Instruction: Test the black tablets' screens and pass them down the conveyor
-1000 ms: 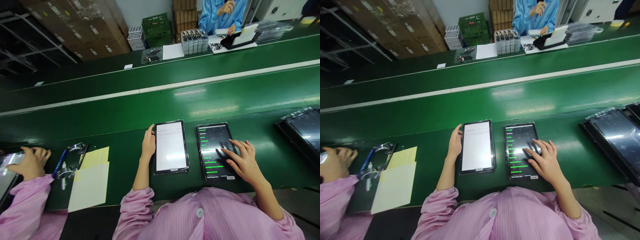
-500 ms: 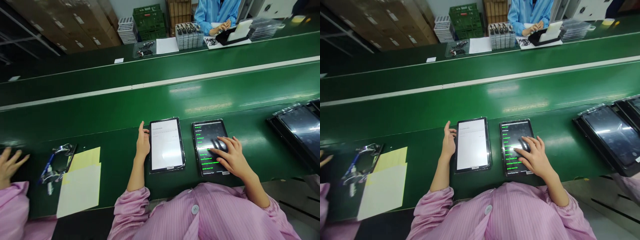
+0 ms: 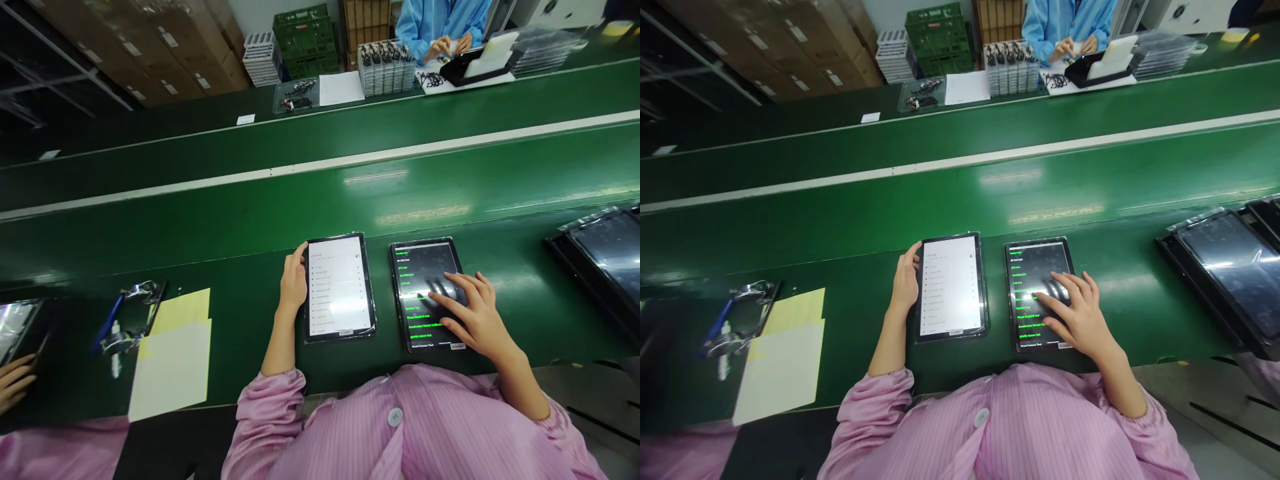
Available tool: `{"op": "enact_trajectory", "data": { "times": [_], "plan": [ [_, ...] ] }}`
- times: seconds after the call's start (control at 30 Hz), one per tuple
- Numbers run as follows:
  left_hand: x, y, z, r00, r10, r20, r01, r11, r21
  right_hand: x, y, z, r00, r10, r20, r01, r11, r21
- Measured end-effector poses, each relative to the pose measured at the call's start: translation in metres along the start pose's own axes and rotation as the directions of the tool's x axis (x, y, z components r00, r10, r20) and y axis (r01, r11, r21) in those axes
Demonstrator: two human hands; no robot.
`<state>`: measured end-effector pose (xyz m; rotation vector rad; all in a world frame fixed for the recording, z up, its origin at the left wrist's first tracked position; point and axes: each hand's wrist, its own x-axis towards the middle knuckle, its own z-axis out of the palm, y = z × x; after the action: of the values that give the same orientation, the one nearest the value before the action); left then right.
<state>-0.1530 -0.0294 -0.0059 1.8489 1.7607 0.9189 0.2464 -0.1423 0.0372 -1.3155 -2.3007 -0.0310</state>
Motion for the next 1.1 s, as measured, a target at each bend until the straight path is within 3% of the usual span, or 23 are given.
{"op": "enact_trajectory", "data": {
  "times": [0.1, 0.33, 0.53, 0.73, 0.9, 1.1],
  "plan": [
    [0.0, -0.003, 0.001, 1.0, -0.022, 0.009, 0.022, 0.999, -0.024, -0.001, 0.001, -0.002, 1.0, 0.02, -0.004, -0.02, 1.0, -0.018],
    [-0.002, -0.017, 0.005, 0.996, -0.09, -0.017, 0.082, 0.964, -0.251, -0.002, 0.003, -0.003, 0.999, 0.021, -0.04, -0.023, 0.999, -0.045],
    [-0.005, -0.01, 0.003, 0.991, -0.129, 0.027, 0.131, 0.968, -0.215, -0.003, 0.006, -0.007, 0.998, 0.026, -0.065, -0.03, 0.998, -0.062],
    [-0.002, 0.004, -0.001, 0.994, -0.082, 0.077, 0.084, 0.996, -0.032, 0.001, 0.004, -0.006, 0.999, 0.001, -0.039, -0.004, 0.998, -0.068],
    [-0.001, -0.001, -0.003, 0.995, -0.095, 0.038, 0.099, 0.985, -0.141, 0.004, 0.005, -0.005, 1.0, 0.011, -0.02, -0.012, 0.998, -0.053],
    [-0.003, -0.013, -0.009, 0.97, -0.13, 0.207, 0.179, 0.954, -0.24, 0.002, 0.007, -0.01, 0.999, 0.042, -0.012, -0.043, 0.998, -0.055]
  ]
}}
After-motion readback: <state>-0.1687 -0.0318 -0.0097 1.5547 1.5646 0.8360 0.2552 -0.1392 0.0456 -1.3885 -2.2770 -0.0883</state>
